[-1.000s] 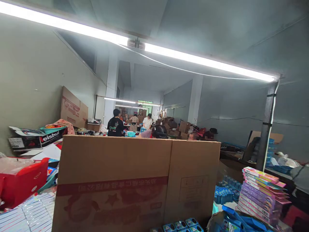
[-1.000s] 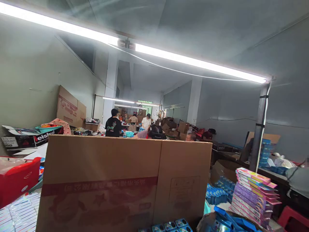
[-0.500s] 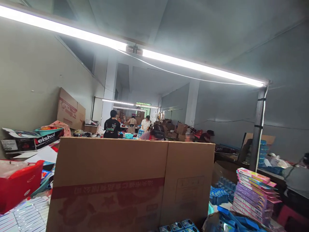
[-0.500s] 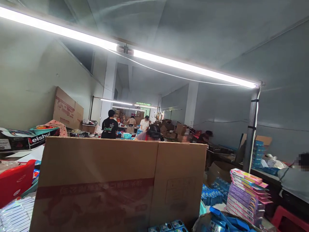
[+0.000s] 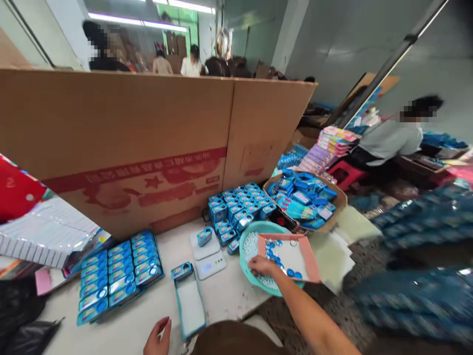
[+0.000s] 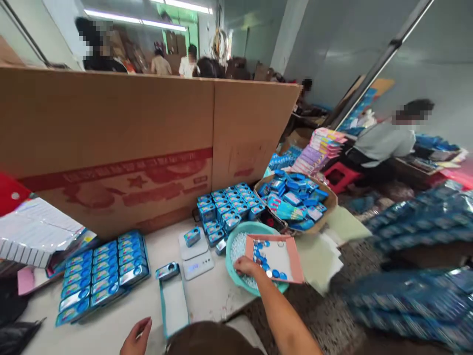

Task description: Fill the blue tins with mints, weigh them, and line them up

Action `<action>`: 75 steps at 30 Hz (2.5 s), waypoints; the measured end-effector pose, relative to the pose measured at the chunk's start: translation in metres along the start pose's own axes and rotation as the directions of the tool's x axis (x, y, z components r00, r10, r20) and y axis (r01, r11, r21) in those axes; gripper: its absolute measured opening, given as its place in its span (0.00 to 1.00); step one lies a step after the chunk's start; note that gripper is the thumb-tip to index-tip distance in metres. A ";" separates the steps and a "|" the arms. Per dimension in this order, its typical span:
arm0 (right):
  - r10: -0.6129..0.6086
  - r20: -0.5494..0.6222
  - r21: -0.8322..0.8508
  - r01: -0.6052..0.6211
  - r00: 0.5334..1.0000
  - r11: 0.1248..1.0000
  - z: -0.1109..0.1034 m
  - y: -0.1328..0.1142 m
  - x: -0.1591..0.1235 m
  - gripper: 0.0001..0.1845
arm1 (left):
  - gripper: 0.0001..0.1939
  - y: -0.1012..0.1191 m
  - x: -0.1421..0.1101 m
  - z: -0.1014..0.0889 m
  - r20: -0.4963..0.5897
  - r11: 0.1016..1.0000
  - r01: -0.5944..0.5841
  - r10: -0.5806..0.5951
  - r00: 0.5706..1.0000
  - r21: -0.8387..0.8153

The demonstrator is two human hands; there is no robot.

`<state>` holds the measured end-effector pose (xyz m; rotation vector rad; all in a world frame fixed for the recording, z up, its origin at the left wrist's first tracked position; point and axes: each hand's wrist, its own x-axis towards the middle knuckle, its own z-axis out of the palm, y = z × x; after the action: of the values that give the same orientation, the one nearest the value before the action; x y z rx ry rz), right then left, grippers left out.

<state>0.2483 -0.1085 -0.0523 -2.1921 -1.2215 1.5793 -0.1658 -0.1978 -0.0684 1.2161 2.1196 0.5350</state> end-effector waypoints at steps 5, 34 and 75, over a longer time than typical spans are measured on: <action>-0.098 0.044 0.095 0.094 0.994 0.991 0.000 0.024 0.012 0.05 | 0.21 0.003 -0.001 0.008 0.118 0.974 0.081 -0.057 0.991 -0.210; -0.403 -0.314 0.128 0.459 0.859 0.879 0.013 -0.082 0.048 0.12 | 0.24 -0.006 0.007 0.013 0.119 0.954 0.161 -0.134 0.984 -0.255; -0.458 -0.445 -0.138 0.446 0.770 0.884 0.050 -0.043 -0.001 0.14 | 0.24 -0.013 0.013 0.007 0.115 0.929 0.304 -0.285 0.952 -0.212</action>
<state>0.1834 -0.0971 -0.0483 -1.9177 -1.4553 0.7869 -0.1738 -0.1927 -0.0856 0.7613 2.0559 0.5630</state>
